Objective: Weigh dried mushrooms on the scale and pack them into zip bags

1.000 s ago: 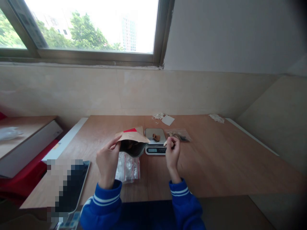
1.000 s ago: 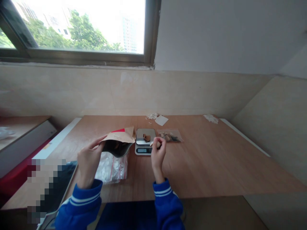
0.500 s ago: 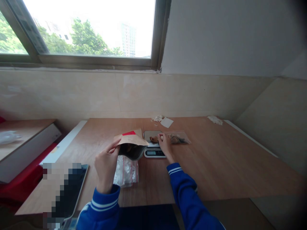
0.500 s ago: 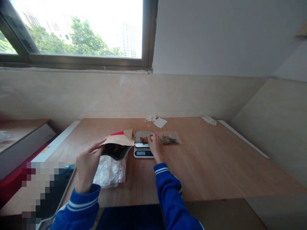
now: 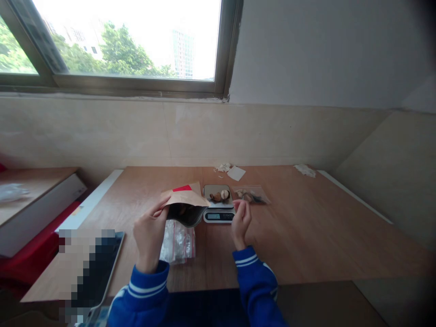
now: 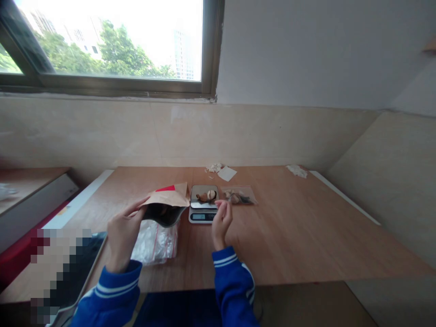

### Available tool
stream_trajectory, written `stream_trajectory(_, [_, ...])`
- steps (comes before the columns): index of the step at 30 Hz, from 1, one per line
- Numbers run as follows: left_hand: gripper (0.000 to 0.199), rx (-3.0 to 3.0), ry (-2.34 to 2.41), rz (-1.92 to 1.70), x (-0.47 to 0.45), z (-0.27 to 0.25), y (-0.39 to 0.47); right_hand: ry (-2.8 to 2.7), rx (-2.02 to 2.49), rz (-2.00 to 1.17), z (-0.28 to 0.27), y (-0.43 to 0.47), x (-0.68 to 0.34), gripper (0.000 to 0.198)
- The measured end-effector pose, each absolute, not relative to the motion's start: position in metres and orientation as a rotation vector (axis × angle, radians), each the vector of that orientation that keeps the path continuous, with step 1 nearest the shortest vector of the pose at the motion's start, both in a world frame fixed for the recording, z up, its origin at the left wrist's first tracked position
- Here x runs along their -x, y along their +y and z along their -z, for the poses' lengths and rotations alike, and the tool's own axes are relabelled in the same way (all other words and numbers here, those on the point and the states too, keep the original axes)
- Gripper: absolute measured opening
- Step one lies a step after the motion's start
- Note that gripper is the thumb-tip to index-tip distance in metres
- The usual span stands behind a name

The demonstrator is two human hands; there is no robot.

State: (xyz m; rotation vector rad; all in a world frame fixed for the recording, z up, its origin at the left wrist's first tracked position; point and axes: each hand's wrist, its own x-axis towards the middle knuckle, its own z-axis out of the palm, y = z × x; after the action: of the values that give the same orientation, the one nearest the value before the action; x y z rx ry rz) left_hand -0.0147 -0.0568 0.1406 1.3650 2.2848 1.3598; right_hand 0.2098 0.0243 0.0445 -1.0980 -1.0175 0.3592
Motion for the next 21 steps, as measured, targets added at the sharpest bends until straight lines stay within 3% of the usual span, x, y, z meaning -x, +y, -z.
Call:
stream_trajectory(8, [0.029, -1.329, 2.258, -1.348, 0.011, -0.142, -0.058, -1.843, 0.592, -0.367, -0.105, -0.058, -0.139, 0.027])
stream_trajectory(16, [0.031, -1.353, 2.309, -1.350, 0.008, -0.136, -0.061, -2.344, 1.319, -0.243, -0.130, -0.038, -0.110, 0.035])
stream_trajectory(21, [0.032, -1.375, 2.300, -1.336, 0.005, -0.133, -0.063, -2.545, 1.472, -0.229, -0.137, -0.011, -0.104, 0.039])
